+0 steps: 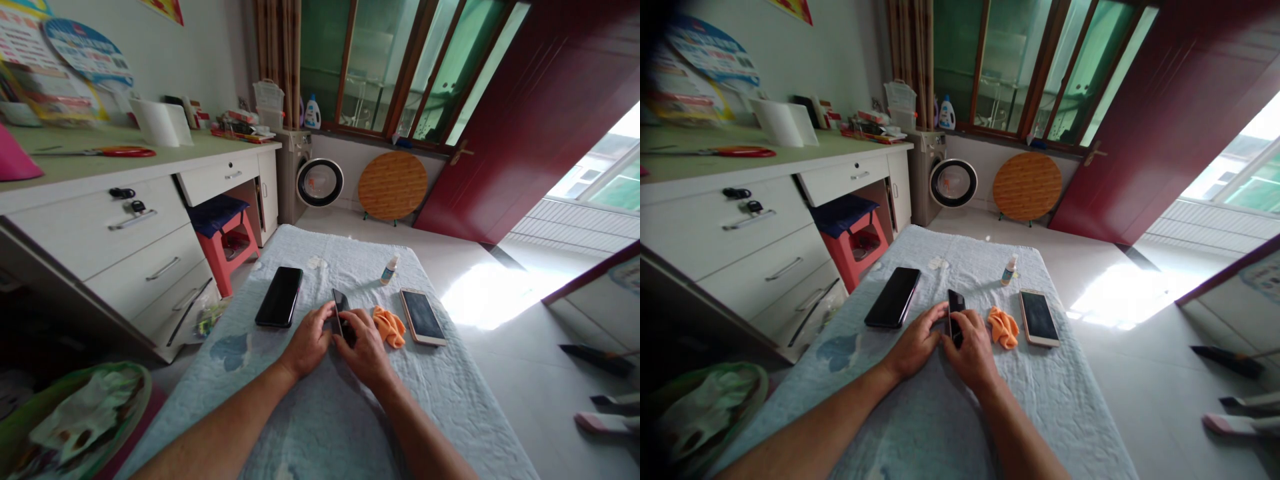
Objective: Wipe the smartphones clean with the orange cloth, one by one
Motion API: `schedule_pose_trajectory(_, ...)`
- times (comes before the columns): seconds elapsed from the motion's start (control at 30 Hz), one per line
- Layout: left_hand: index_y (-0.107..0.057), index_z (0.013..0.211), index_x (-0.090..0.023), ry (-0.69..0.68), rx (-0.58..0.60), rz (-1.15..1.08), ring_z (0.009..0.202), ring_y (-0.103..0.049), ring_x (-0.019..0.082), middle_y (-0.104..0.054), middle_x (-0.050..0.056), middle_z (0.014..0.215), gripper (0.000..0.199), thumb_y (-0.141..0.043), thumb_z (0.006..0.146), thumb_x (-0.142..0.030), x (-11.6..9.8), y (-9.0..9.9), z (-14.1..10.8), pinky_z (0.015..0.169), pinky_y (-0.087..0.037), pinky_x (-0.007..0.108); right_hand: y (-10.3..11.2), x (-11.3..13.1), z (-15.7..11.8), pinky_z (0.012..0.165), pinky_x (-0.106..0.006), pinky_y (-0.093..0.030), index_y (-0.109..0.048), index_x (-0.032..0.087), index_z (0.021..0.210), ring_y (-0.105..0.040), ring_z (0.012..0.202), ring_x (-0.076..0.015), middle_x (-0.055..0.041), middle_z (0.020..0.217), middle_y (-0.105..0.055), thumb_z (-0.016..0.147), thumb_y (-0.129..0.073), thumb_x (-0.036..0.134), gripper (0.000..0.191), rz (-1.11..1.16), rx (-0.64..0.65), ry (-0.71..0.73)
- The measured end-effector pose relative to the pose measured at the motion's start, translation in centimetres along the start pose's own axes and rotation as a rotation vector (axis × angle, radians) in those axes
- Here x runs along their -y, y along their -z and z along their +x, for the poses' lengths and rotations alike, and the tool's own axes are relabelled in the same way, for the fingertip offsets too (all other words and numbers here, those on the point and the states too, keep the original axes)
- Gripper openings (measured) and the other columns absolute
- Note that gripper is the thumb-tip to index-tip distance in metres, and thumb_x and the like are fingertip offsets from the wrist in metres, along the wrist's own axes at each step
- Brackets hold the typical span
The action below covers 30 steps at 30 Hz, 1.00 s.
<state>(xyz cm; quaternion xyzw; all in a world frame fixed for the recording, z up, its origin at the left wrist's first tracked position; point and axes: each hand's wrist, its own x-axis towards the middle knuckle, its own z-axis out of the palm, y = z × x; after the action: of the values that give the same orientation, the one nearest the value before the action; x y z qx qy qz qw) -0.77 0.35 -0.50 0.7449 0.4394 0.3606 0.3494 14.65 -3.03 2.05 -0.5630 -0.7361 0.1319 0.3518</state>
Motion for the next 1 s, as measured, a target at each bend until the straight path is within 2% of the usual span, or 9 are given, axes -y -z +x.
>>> schedule_pose_trajectory(0.33, -0.055, 0.127, -0.019, -0.007, -0.039, 0.13, 0.118, -0.054, 0.022, -0.062, 0.009, 0.122, 0.042, -0.041, 0.087, -0.014, -0.4, 0.0, 0.3, 0.105, -0.043, 0.041, -1.3, -0.2, -0.3, 0.088, -0.037, -0.045, -0.06, 0.02, 0.114, -0.052, 0.097, -0.0232, -0.0081, 0.105, -0.059, 0.079, -0.059, 0.021, 0.035, -0.137, 0.039, 0.047)
schedule_pose_trajectory(0.57, -0.057, 0.125, -0.018, -0.046, -0.002, 0.276, 0.112, -0.055, 0.025, -0.065, 0.008, 0.117, 0.038, -0.047, 0.088, -0.019, -0.7, 0.0, 0.3, 0.1, -0.043, 0.042, -0.3, -0.3, -0.3, 0.088, -0.035, -0.044, -0.062, 0.021, 0.111, -0.053, 0.095, -0.0221, -0.0071, 0.106, -0.059, 0.075, -0.06, 0.019, 0.036, -0.076, 0.088, 0.043)
schedule_pose_trajectory(0.8, -0.059, 0.122, -0.019, -0.107, -0.009, 0.415, 0.108, -0.055, 0.026, -0.066, 0.008, 0.112, 0.035, -0.051, 0.088, -0.018, -1.1, 0.0, 0.1, 0.098, -0.042, 0.042, 0.7, -1.7, -0.1, 0.092, -0.039, -0.041, -0.06, 0.02, 0.112, -0.051, 0.101, -0.0248, -0.009, 0.108, -0.058, 0.077, -0.058, 0.022, 0.035, -0.19, 0.014, -0.08)
schedule_pose_trajectory(1.0, -0.062, 0.118, -0.021, -0.164, 0.017, 0.471, 0.109, -0.055, 0.026, -0.065, 0.007, 0.119, 0.032, -0.056, 0.086, -0.019, -1.0, 0.1, 0.0, 0.102, -0.038, 0.046, 0.1, -1.6, -0.3, 0.091, -0.042, -0.04, -0.058, 0.017, 0.115, -0.05, 0.099, -0.0283, -0.0121, 0.105, -0.058, 0.079, -0.06, 0.031, 0.039, -0.319, 0.069, -0.138)
